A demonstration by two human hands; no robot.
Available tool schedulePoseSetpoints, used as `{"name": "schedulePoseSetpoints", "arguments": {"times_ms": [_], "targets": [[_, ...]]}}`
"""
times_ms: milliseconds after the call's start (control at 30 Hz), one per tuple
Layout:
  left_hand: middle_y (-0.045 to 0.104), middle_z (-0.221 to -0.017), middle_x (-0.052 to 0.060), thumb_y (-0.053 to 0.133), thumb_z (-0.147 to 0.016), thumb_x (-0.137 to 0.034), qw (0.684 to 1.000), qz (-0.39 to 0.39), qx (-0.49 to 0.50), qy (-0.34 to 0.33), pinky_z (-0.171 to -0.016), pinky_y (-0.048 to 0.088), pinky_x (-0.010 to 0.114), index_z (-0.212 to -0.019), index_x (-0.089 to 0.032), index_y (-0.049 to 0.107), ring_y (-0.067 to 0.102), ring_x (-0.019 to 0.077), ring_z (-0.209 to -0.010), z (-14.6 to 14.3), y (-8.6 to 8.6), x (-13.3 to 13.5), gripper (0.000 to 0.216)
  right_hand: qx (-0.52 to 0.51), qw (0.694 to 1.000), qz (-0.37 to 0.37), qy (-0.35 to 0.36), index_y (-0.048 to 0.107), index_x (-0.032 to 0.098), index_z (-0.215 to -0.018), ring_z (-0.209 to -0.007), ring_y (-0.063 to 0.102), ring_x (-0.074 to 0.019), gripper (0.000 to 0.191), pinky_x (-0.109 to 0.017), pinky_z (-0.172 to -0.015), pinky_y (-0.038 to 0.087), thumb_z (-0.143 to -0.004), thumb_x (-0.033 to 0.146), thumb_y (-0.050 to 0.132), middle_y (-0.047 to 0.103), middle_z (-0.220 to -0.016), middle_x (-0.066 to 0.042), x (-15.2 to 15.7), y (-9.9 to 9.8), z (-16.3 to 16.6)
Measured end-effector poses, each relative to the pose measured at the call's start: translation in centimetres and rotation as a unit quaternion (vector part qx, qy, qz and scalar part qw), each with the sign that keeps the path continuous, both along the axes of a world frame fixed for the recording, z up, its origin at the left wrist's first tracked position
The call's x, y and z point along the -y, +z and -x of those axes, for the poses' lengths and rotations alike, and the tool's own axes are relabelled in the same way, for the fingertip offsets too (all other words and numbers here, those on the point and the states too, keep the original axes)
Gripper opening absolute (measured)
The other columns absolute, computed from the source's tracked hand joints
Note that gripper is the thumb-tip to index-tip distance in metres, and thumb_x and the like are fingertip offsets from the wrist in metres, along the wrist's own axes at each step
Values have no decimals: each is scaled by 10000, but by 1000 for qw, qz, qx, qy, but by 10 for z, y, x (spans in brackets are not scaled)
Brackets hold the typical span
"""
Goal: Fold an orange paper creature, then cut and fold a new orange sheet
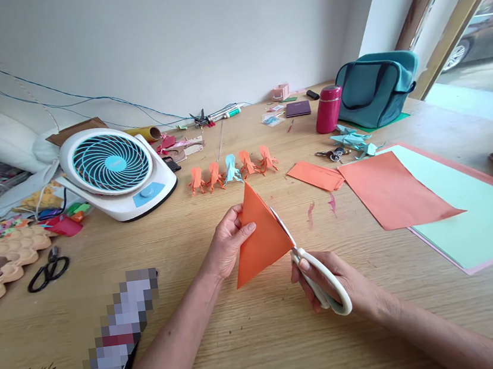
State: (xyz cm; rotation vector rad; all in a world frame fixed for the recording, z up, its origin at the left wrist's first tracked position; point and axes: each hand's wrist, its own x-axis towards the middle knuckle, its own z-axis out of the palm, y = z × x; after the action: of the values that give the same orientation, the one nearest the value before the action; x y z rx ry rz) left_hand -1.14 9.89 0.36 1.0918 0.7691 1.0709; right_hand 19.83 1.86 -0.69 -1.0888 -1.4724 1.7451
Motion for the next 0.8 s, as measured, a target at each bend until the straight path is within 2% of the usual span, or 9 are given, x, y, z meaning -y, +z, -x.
{"name": "schedulePoseSetpoints", "arguments": {"times_ms": [333,667,800], "targets": [[673,-1090,49,738,-785,-250,1000,10,3,-4,-832,494,276,-1174,-212,557,634,171,-932,1,1,-1,430,15,1000,-4,-10,539,174,-787,-434,513,-104,537,-224,-446,379,-880,691,423,534,-544,24,1,2,1],[666,-1106,54,731,-793,-265,1000,13,-7,-9,-850,486,285,-1172,-216,564,627,181,-968,4,-1,-2,417,31,999,8,-20,539,178,-777,-403,493,-103,542,-223,-417,352,-865,701,429,520,-515,33,-2,-5,2],[672,-1101,45,744,-780,-256,1000,14,8,8,-862,478,273,-1130,-203,583,626,164,-963,5,-2,-5,389,23,999,-5,-44,546,176,-789,-427,484,-109,536,-239,-444,363,-849,701,455,517,-517,32,-3,-1,0]]}}
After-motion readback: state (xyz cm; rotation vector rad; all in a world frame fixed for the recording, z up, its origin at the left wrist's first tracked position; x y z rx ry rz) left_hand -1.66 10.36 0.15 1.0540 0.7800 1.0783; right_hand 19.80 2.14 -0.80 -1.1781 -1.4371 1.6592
